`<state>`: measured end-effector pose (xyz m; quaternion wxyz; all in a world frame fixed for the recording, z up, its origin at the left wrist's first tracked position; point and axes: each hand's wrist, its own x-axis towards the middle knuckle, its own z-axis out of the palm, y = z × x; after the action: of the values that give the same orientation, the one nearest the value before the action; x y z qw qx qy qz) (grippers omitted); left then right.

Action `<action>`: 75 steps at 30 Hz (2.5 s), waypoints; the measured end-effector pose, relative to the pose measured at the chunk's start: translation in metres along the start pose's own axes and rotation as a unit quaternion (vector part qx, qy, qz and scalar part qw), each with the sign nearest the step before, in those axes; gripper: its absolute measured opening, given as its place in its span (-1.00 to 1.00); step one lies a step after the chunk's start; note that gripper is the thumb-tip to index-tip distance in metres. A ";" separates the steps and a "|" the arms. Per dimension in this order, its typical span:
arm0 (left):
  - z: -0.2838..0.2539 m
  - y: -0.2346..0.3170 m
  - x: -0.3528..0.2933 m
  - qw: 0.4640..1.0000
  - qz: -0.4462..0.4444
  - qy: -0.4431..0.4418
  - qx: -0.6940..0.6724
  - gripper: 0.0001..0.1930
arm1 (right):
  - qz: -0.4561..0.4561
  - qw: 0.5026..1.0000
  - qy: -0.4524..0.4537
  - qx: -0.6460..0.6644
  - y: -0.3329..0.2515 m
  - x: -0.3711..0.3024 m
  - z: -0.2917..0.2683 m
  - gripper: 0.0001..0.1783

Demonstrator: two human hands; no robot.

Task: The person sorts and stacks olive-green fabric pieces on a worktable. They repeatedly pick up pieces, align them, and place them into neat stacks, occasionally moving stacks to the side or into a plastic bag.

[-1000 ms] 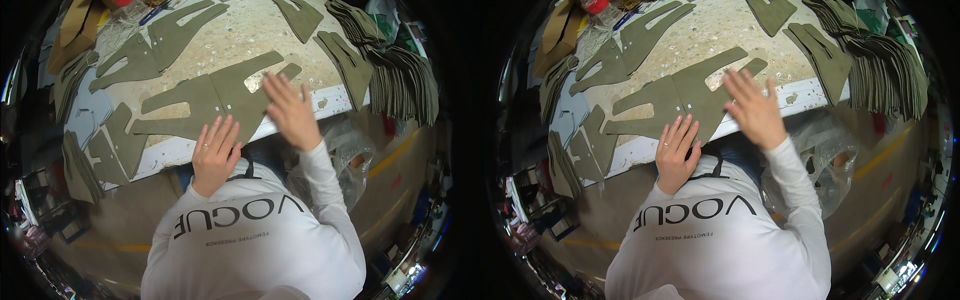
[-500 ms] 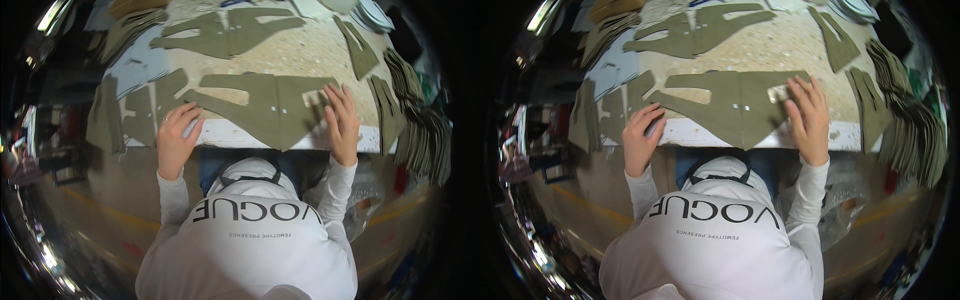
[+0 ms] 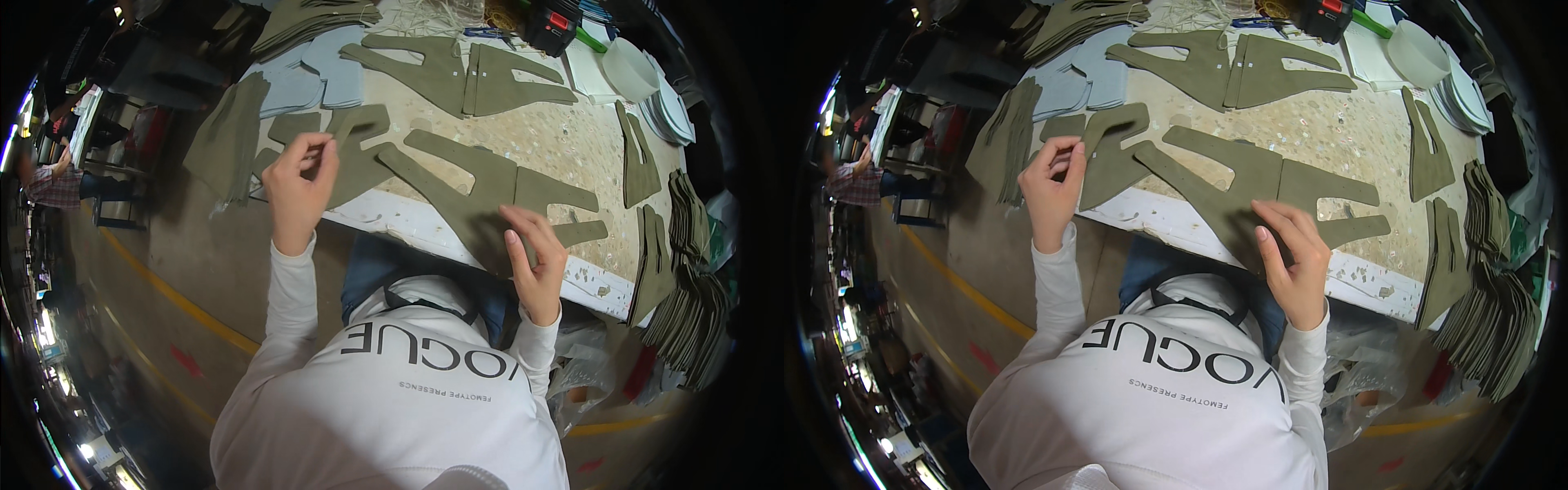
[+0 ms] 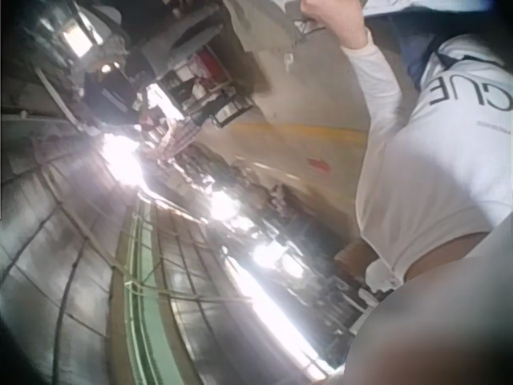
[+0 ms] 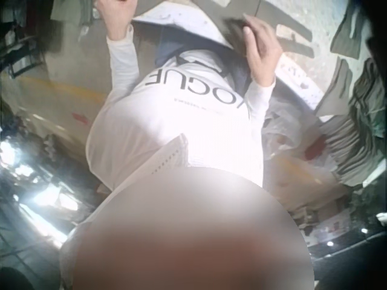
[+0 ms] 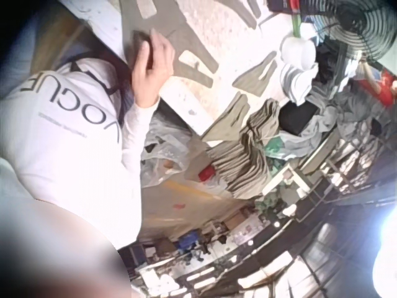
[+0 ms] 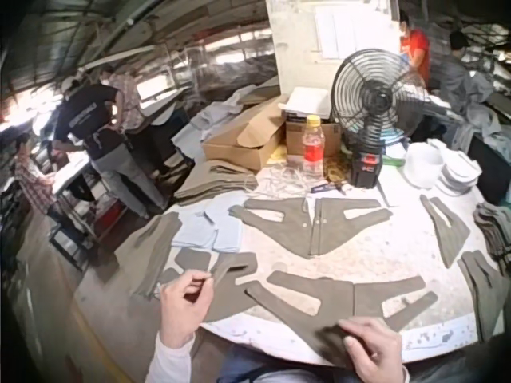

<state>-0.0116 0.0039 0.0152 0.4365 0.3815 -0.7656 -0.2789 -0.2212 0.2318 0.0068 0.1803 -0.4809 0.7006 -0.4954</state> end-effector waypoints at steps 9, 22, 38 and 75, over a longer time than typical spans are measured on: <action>0.027 0.032 -0.040 0.989 0.075 -0.123 -0.035 -0.92 | 0.154 0.957 -0.009 0.244 -0.008 0.003 0.049 -0.35; -0.052 -0.037 -0.040 0.951 -0.031 -0.033 0.304 -0.80 | 0.049 0.986 0.076 0.138 -0.026 -0.004 0.015 -0.71; 0.066 0.054 -0.012 0.977 0.203 -0.054 -0.045 -0.64 | 0.141 0.914 0.302 0.231 0.019 -0.028 -0.049 -0.47; 0.076 0.064 -0.076 0.918 0.156 -0.357 -0.078 -0.75 | 0.092 0.971 0.121 -0.187 0.013 -0.063 -0.017 -0.51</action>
<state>-0.0758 0.1100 -0.0061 0.2001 0.0970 -0.8964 -0.3836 -0.2102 0.2950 -0.0113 0.0455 -0.3764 0.8386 -0.3912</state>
